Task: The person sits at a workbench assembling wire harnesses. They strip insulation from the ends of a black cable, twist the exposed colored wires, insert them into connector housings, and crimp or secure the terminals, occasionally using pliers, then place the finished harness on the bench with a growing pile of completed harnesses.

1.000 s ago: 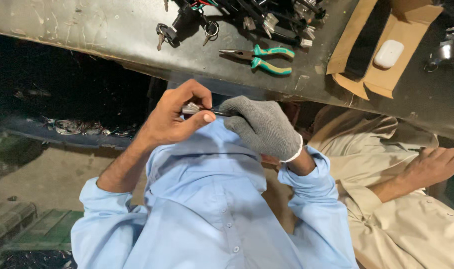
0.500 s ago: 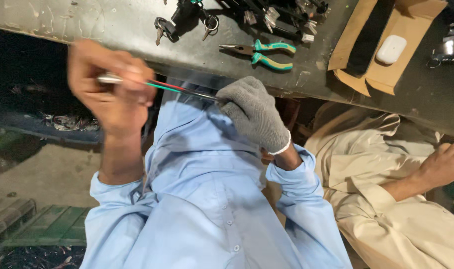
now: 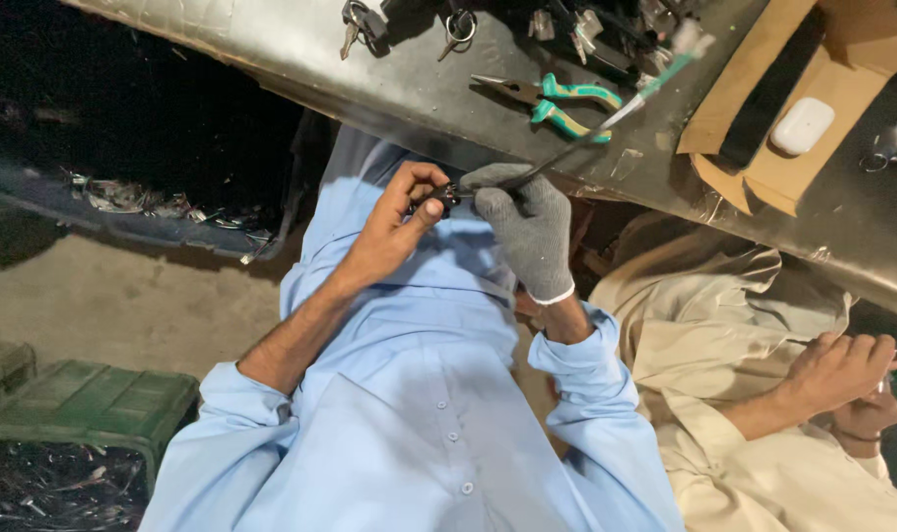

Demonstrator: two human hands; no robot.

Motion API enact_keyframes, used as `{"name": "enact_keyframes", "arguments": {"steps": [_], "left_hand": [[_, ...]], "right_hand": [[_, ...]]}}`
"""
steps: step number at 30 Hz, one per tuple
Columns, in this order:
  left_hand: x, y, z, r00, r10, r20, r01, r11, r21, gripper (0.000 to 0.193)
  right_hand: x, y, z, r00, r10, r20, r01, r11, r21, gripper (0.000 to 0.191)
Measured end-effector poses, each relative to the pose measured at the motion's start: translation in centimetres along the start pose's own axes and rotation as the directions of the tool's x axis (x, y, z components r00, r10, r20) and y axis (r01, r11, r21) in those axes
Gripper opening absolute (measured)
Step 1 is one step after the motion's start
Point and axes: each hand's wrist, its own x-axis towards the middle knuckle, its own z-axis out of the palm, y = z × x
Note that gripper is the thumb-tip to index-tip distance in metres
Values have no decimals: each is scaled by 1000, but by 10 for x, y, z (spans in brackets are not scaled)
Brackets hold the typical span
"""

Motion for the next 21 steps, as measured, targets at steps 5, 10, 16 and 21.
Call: {"name": "enact_keyframes", "arguments": {"steps": [5,10,16,21], "left_hand": [[-3,0,1,999,-51,12,49,987,156,35],[5,-11,-9,989,93,114,-122,950,287,38],[13,-19,-11,976,62,207,-3,963,-271,33],[5,-13,-5,983,25,182,-64,976,210,31]], "right_hand": [[-8,2,15,989,-141,-32,133,974,-183,25],[-3,-8,17,955,-295,-29,273,911,-308,26],[-9,-11,13,966,-259,13,247,902,-354,23],[-13,10,20,981,-142,-134,111,969,-221,14]]}}
